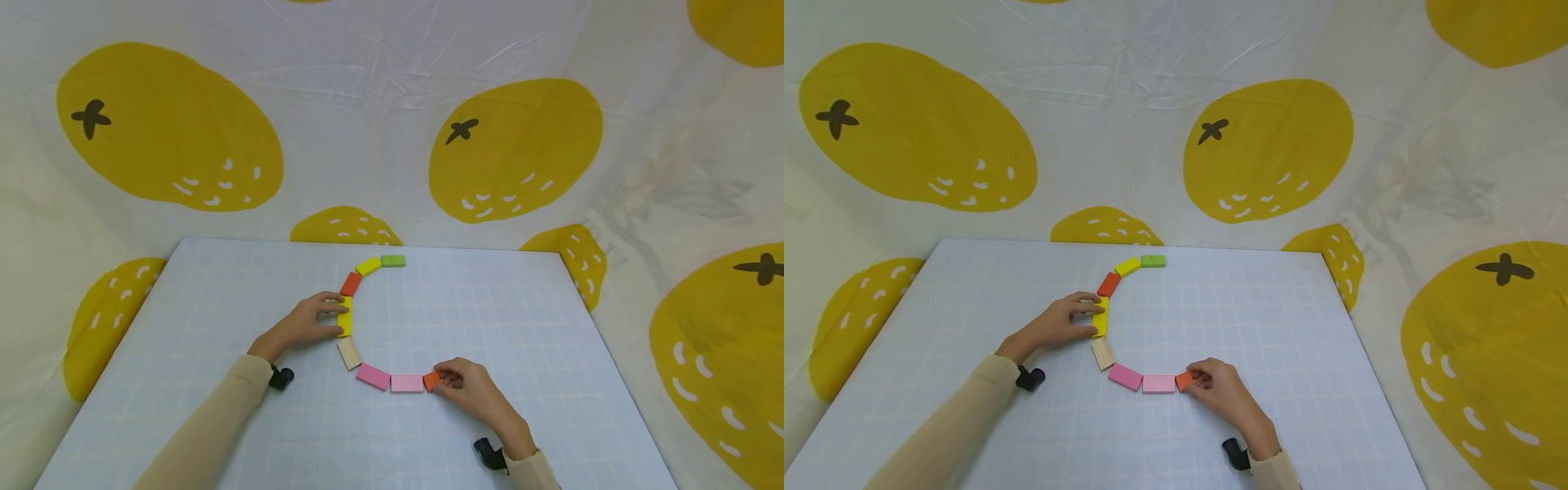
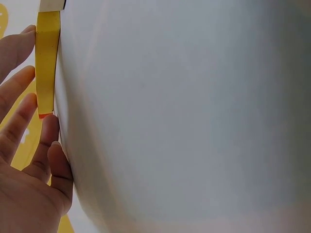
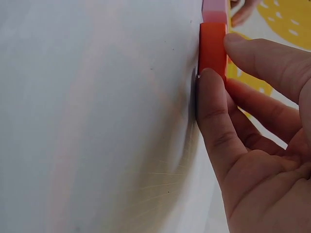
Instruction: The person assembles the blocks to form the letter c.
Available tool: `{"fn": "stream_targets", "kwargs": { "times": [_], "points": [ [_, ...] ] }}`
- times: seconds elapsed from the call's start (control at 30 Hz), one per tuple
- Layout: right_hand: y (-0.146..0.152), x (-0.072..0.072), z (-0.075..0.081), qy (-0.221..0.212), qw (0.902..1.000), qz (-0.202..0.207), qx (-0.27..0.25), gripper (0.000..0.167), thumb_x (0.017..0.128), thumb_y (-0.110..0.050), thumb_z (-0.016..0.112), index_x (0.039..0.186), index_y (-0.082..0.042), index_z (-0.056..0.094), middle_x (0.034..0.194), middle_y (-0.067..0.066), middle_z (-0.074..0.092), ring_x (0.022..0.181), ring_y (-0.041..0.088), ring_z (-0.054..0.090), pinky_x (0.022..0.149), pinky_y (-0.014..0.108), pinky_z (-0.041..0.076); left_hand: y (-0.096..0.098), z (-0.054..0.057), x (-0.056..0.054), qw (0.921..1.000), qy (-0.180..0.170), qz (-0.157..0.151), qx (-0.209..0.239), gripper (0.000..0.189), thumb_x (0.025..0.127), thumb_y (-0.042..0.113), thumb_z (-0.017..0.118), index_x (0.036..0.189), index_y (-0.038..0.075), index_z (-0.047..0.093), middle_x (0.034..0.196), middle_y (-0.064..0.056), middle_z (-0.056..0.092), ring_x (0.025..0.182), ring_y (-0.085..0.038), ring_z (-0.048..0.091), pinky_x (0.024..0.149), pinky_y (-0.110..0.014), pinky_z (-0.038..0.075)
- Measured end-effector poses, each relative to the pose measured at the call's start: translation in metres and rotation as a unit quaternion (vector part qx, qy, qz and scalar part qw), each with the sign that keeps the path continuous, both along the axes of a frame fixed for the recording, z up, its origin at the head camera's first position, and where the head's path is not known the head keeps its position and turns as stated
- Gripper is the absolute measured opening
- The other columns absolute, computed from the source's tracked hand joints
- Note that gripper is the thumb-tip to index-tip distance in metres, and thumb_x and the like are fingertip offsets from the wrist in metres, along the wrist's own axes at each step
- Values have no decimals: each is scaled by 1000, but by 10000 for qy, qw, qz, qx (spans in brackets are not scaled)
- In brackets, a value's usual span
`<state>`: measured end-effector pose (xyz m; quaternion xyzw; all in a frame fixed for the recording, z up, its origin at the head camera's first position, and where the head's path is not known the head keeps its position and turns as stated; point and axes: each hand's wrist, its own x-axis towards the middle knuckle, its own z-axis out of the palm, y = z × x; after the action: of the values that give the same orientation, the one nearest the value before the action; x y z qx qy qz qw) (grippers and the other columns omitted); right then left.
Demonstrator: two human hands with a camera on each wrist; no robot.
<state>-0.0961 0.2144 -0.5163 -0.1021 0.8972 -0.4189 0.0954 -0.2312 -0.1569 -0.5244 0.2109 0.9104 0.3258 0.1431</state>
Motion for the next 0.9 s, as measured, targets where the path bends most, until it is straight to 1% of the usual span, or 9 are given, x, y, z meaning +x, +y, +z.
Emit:
{"fn": "stream_targets", "kwargs": {
  "times": [0.4,0.67,0.9],
  "points": [
    [0,1,0,-70,10000,-32,-13,28,86,-11,83,112,-6,76,99,-1,71,82,3,64,72,19,59,0,1,2,10000,1,19,17,45,90,32,80,132,18,72,150,-6,54,143,-36,44,118,-61,38],
    [0,2,0,-66,10000,-40,-19,27,86,-12,83,112,-6,76,98,-1,71,81,3,63,71,20,58,0,-1,1,10000,26,19,18,45,90,32,80,132,18,72,150,-5,53,144,-35,44,118,-61,38],
    [0,1,0,-60,10000,-12,9,27,87,-13,83,112,-7,76,98,-1,71,81,4,63,71,20,58,0,0,2,9999,87,-19,-70,44,91,32,79,133,18,71,151,-6,53,143,-35,44,118,-61,38]
  ]
}}
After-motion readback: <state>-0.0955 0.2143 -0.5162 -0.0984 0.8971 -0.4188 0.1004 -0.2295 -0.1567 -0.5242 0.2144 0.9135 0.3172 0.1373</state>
